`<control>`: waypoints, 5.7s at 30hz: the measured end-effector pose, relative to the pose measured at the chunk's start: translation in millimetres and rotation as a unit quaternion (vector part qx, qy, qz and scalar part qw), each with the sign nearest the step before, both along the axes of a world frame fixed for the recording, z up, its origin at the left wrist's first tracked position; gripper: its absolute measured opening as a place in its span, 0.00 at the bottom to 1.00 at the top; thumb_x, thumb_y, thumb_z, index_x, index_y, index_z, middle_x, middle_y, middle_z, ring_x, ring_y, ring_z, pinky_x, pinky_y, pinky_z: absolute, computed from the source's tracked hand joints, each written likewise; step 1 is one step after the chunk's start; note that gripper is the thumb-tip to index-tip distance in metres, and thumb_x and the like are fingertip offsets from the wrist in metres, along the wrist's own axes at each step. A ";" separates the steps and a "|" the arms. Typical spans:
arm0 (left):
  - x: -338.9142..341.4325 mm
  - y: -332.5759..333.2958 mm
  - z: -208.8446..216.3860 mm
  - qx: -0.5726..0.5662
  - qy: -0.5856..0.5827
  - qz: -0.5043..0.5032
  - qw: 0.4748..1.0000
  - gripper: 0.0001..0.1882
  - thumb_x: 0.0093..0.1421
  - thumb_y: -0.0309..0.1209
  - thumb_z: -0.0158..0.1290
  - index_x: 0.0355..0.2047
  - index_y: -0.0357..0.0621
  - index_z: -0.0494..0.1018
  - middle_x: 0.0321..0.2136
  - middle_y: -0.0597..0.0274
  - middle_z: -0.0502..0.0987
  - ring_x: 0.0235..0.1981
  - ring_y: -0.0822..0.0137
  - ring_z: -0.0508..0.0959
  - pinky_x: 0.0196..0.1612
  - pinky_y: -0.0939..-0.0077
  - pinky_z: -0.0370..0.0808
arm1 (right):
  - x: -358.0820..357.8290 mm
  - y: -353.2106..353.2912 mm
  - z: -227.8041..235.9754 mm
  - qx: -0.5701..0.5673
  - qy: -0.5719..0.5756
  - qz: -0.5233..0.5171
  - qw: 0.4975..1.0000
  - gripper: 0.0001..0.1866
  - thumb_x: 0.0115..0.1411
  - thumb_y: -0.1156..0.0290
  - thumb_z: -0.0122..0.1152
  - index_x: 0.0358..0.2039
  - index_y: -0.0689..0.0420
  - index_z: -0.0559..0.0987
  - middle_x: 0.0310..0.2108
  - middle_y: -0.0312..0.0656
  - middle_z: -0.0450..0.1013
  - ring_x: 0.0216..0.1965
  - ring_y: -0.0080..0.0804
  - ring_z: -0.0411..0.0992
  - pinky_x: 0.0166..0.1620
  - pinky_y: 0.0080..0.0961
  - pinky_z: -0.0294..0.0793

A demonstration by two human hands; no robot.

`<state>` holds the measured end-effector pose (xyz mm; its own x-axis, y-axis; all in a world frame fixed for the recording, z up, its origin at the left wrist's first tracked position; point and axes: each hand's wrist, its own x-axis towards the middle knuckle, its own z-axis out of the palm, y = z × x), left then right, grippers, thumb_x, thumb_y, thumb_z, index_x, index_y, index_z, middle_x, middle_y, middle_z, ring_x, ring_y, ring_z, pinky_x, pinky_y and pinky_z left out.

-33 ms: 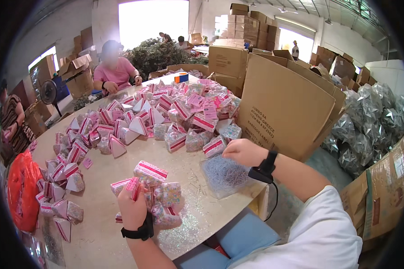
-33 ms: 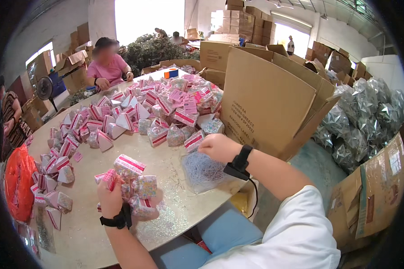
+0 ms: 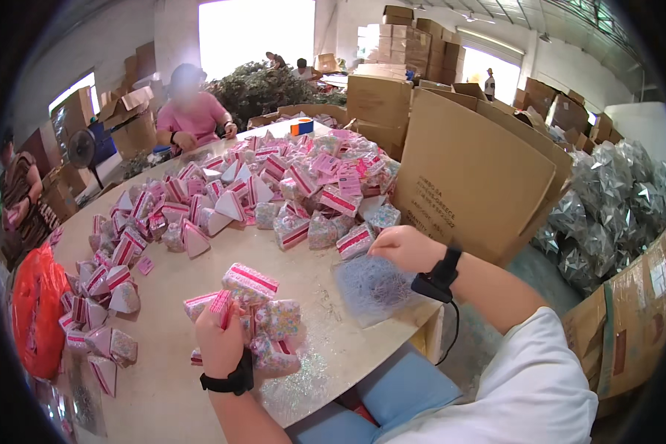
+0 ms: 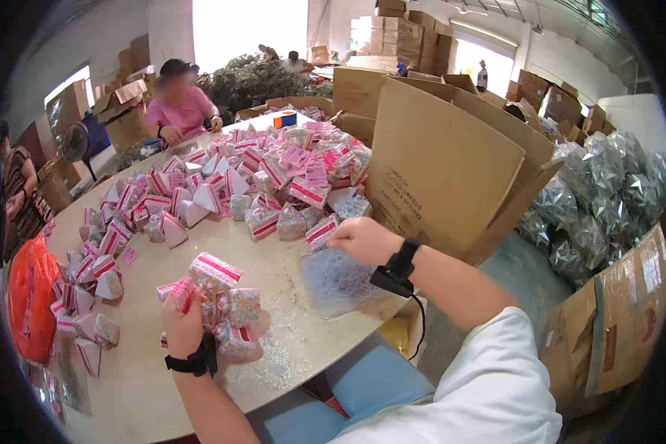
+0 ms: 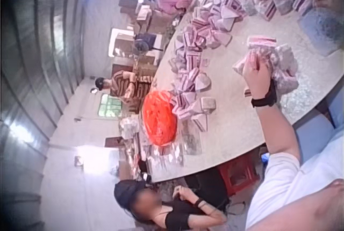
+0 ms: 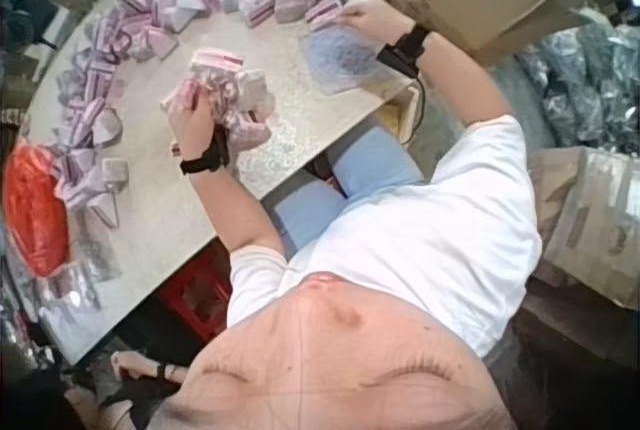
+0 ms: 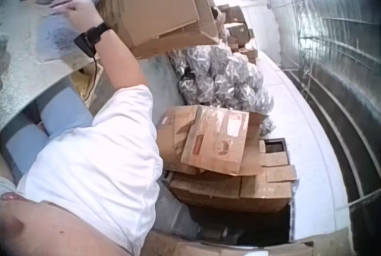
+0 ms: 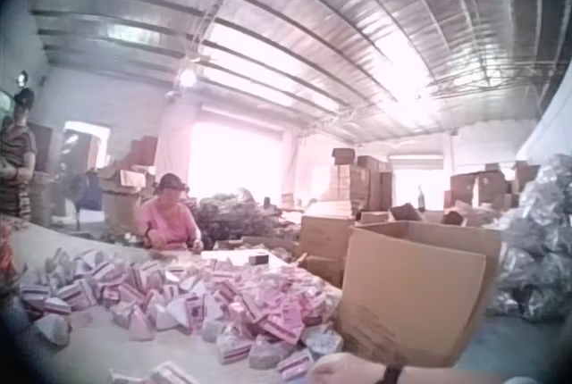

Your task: Packaging small decorative triangular items into plastic bags.

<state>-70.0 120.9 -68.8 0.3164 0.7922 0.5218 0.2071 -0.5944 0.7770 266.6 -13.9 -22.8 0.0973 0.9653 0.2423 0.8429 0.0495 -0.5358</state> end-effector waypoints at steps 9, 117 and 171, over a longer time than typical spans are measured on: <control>11.8 -1.1 -13.9 0.035 -0.020 -0.039 0.998 0.06 0.44 0.28 0.54 0.25 0.43 0.75 0.22 0.52 0.75 0.25 0.53 0.76 0.30 0.62 0.72 | -23.4 -29.3 40.0 0.057 -0.013 -0.057 0.997 0.07 0.59 0.77 0.52 0.33 0.67 0.76 0.30 0.39 0.73 0.35 0.27 0.69 0.41 0.22 0.68; 7.3 -12.3 13.4 -0.032 0.096 -0.152 0.983 0.11 0.52 0.18 0.55 0.38 0.35 0.76 0.40 0.52 0.77 0.41 0.60 0.77 0.43 0.73 0.73 | -152.6 85.3 -48.2 0.207 0.194 0.041 0.958 0.07 0.51 0.69 0.61 0.23 0.60 0.77 0.19 0.48 0.70 0.22 0.43 0.70 0.27 0.32 0.69; 12.8 -16.5 18.8 -0.044 0.110 -0.143 0.983 0.09 0.53 0.19 0.55 0.37 0.35 0.77 0.35 0.56 0.77 0.36 0.65 0.76 0.39 0.76 0.72 | -131.2 87.6 -44.2 0.128 0.631 0.056 0.763 0.08 0.63 0.73 0.51 0.38 0.62 0.77 0.23 0.32 0.69 0.22 0.13 0.66 0.26 0.11 0.66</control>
